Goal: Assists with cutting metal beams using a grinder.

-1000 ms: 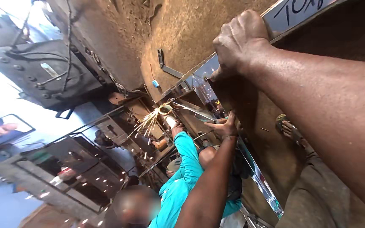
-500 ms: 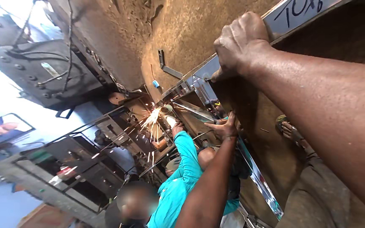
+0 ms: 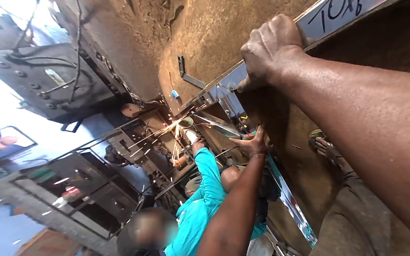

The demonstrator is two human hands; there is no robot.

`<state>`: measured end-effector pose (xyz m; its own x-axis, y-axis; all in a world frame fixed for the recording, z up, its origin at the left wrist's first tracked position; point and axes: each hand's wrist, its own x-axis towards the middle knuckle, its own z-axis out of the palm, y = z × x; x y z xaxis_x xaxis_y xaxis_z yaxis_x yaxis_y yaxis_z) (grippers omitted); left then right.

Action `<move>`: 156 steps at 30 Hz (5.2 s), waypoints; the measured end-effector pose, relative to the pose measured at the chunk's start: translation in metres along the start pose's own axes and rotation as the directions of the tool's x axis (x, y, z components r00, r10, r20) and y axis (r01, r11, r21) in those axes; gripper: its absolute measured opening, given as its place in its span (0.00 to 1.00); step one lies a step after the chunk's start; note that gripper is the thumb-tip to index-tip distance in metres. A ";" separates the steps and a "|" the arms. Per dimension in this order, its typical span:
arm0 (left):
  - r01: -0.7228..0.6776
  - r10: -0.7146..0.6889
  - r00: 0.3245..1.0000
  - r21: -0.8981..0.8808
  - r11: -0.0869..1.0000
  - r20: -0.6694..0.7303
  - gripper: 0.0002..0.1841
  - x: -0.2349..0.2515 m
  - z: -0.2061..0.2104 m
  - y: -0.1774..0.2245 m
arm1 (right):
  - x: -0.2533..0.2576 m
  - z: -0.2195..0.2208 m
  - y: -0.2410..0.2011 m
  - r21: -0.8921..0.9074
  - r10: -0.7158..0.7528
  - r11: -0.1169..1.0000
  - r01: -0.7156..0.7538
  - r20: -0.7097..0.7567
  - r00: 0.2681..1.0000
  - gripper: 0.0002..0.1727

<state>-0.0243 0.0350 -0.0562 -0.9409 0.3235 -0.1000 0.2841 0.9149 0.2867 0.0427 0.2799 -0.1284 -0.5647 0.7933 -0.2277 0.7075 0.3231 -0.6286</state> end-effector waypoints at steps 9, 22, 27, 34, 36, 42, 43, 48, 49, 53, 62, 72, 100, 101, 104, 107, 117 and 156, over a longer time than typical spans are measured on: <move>0.004 -0.004 1.000 0.032 0.999 -0.005 0.69 0.000 0.000 -0.001 | 0.000 0.000 0.000 -0.001 0.013 1.000 -0.013 0.014 1.000 0.51; -0.030 0.031 0.999 0.046 0.998 -0.016 0.67 0.000 0.000 -0.002 | 0.000 -0.002 -0.001 -0.012 0.023 1.000 -0.022 0.041 0.999 0.51; -0.021 0.021 1.000 0.020 1.000 -0.005 0.65 0.000 -0.001 0.000 | 0.000 -0.003 0.000 -0.007 0.027 1.000 -0.027 0.046 0.999 0.52; -0.006 0.005 1.000 0.059 0.998 0.007 0.62 -0.001 -0.003 0.002 | 0.001 -0.002 -0.001 -0.020 0.023 1.000 -0.022 0.058 0.998 0.51; -0.001 0.001 1.000 0.046 0.999 0.005 0.64 -0.001 -0.001 0.001 | 0.001 -0.002 -0.001 -0.018 0.026 1.000 -0.025 0.058 0.998 0.52; -0.002 0.001 1.000 0.022 1.000 0.005 0.67 0.000 0.000 -0.001 | -0.003 -0.002 0.000 -0.015 0.020 1.000 -0.020 0.022 1.000 0.50; -0.002 0.002 1.000 0.028 1.000 0.005 0.67 0.000 0.000 -0.001 | -0.003 -0.002 0.000 -0.018 0.021 1.000 -0.020 0.024 0.999 0.50; 0.022 -0.022 1.000 0.057 0.998 0.000 0.69 -0.001 -0.001 0.001 | -0.004 -0.004 0.001 -0.012 0.017 1.000 -0.017 0.039 0.999 0.51; 0.017 -0.017 1.000 0.050 0.999 -0.004 0.69 -0.001 0.000 0.000 | -0.004 -0.004 0.001 -0.016 0.016 1.000 -0.015 0.040 0.999 0.52; -0.019 0.020 1.000 0.015 1.000 -0.024 0.64 -0.001 0.001 0.000 | -0.005 -0.004 0.002 -0.018 0.010 1.000 -0.009 0.029 1.000 0.52; -0.019 0.019 1.000 -0.033 0.999 -0.003 0.63 -0.003 0.000 0.002 | -0.004 -0.004 0.001 -0.012 0.001 1.000 -0.001 0.036 0.999 0.51; 0.023 -0.023 1.000 0.033 0.999 -0.007 0.69 -0.002 0.000 0.003 | -0.003 -0.004 0.004 -0.016 0.009 1.000 -0.008 0.036 0.999 0.51; -0.005 0.006 0.999 0.028 1.000 -0.031 0.68 0.000 0.002 -0.001 | -0.002 -0.005 0.004 -0.019 0.024 1.000 -0.023 0.037 0.999 0.53; -0.013 0.013 0.999 0.016 1.000 -0.032 0.67 0.000 0.002 -0.001 | -0.002 -0.005 0.004 -0.019 0.025 1.000 -0.024 0.036 0.999 0.53; -0.033 0.033 0.999 0.000 0.999 -0.033 0.63 -0.001 0.001 0.000 | -0.003 -0.005 0.004 -0.019 0.031 0.999 -0.030 0.041 0.999 0.53; -0.043 0.042 0.998 -0.006 0.999 -0.045 0.63 0.000 0.003 -0.002 | -0.002 -0.005 0.004 -0.017 0.027 1.000 -0.026 0.039 0.999 0.53; -0.052 0.049 0.998 -0.066 0.996 -0.050 0.63 0.001 0.004 -0.004 | -0.002 -0.004 0.003 -0.020 0.026 0.999 -0.025 0.037 0.999 0.52; -0.073 0.072 0.997 -0.078 0.994 -0.026 0.57 0.000 0.003 -0.004 | -0.003 -0.005 0.002 -0.024 0.023 0.999 -0.021 0.054 0.998 0.53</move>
<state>-0.0253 0.0325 -0.0597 -0.9226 0.3819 -0.0548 0.3370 0.8670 0.3671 0.0476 0.2811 -0.1247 -0.5708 0.7711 -0.2821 0.7294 0.3185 -0.6054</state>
